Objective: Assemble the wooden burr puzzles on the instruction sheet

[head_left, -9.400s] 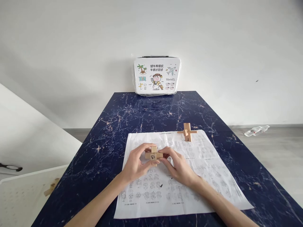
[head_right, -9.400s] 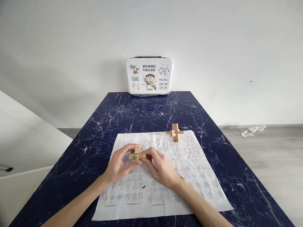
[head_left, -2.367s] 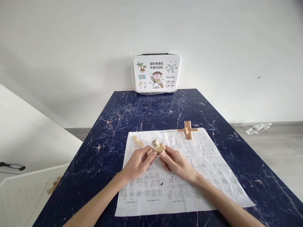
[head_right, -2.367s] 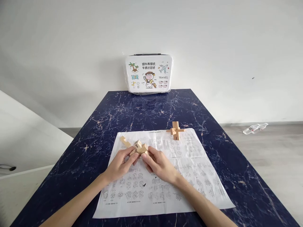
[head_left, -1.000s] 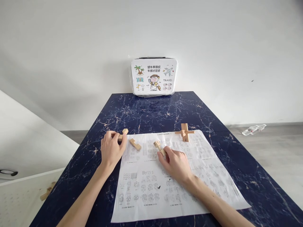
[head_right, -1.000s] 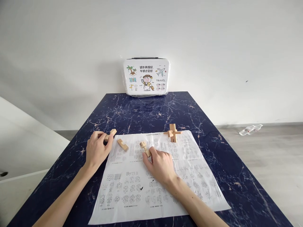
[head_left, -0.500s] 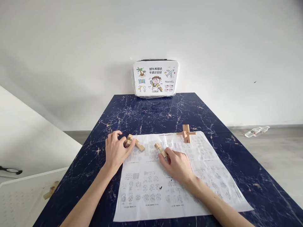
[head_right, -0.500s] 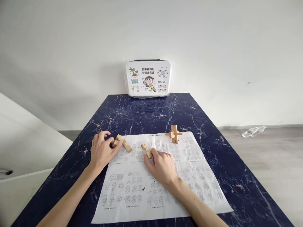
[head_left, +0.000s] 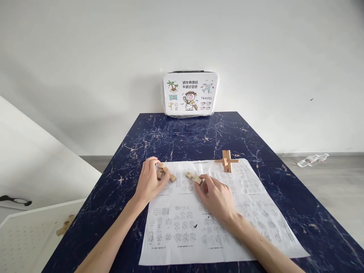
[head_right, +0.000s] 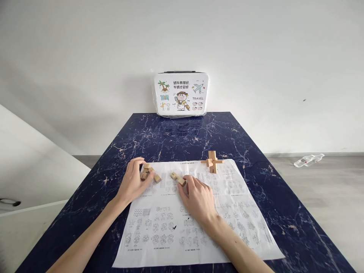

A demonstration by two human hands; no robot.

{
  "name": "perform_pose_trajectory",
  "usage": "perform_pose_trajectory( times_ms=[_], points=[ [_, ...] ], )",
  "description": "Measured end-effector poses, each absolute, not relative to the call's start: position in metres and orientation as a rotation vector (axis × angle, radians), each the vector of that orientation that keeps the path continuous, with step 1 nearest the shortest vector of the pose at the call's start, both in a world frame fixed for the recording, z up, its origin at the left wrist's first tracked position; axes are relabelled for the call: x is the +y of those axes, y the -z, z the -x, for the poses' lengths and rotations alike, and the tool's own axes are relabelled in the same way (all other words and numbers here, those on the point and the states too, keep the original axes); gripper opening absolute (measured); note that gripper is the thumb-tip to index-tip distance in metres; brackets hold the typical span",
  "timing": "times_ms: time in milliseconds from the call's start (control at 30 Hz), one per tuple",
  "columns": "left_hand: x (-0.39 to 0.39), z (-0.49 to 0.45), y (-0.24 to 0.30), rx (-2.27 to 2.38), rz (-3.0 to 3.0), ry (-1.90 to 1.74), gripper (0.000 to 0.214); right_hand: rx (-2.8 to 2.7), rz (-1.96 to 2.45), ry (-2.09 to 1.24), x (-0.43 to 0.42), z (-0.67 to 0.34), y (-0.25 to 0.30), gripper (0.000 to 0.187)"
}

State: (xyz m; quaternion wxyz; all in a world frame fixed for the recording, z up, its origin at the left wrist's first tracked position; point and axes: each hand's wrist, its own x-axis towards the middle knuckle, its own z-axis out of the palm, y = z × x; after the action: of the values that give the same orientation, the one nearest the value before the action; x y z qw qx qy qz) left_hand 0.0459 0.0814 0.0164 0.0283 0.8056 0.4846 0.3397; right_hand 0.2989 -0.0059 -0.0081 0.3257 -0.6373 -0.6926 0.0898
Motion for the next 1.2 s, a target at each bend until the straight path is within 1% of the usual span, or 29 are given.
perform_pose_trajectory(
  times_ms=[100,167,233,333,400,533,600,667,800,900,1033,1200],
  points=[
    [0.078,-0.049,-0.014,1.380,-2.430,-0.981,0.038,-1.860,1.571,-0.282,-0.005,-0.300,0.006,0.012],
    [0.076,-0.051,-0.013,1.337,-2.393,-0.941,0.047,-1.893,1.493,-0.332,-0.005,-0.300,0.005,0.014],
    [0.074,-0.053,-0.013,1.296,-2.351,-0.927,0.052,-1.932,1.403,-0.390,-0.006,-0.300,0.004,0.023],
    [0.070,-0.056,-0.014,1.265,-2.275,-0.895,0.054,-2.021,1.246,-0.475,-0.008,-0.300,0.000,0.042],
    [0.066,-0.058,-0.013,1.262,-2.251,-0.848,0.059,-2.070,1.144,-0.508,-0.010,-0.300,-0.003,0.048],
    [0.059,-0.065,-0.012,1.207,-2.442,-0.768,0.072,-2.064,1.065,-0.491,-0.011,-0.300,-0.005,0.042],
    [0.057,-0.070,-0.013,1.193,-2.587,-0.718,0.074,-2.018,1.073,-0.489,-0.010,-0.300,-0.005,0.039],
    [0.057,-0.074,-0.014,1.170,-2.678,-0.663,0.068,-1.965,1.093,-0.509,-0.009,-0.300,-0.004,0.036],
    [0.058,-0.080,-0.019,1.058,-2.728,-0.604,0.039,-1.892,1.162,-0.565,-0.007,-0.301,-0.001,0.030],
    [0.060,-0.078,-0.019,1.032,-2.726,-0.632,0.026,-1.886,1.187,-0.580,-0.007,-0.300,-0.001,0.027],
    [0.063,-0.072,-0.014,1.142,-2.737,-0.649,0.022,-1.901,1.202,-0.596,-0.009,-0.300,-0.003,0.022],
    [0.069,-0.062,-0.003,1.376,-2.746,-0.669,0.030,-1.847,1.216,-0.649,-0.008,-0.299,-0.003,0.019]
  ],
)
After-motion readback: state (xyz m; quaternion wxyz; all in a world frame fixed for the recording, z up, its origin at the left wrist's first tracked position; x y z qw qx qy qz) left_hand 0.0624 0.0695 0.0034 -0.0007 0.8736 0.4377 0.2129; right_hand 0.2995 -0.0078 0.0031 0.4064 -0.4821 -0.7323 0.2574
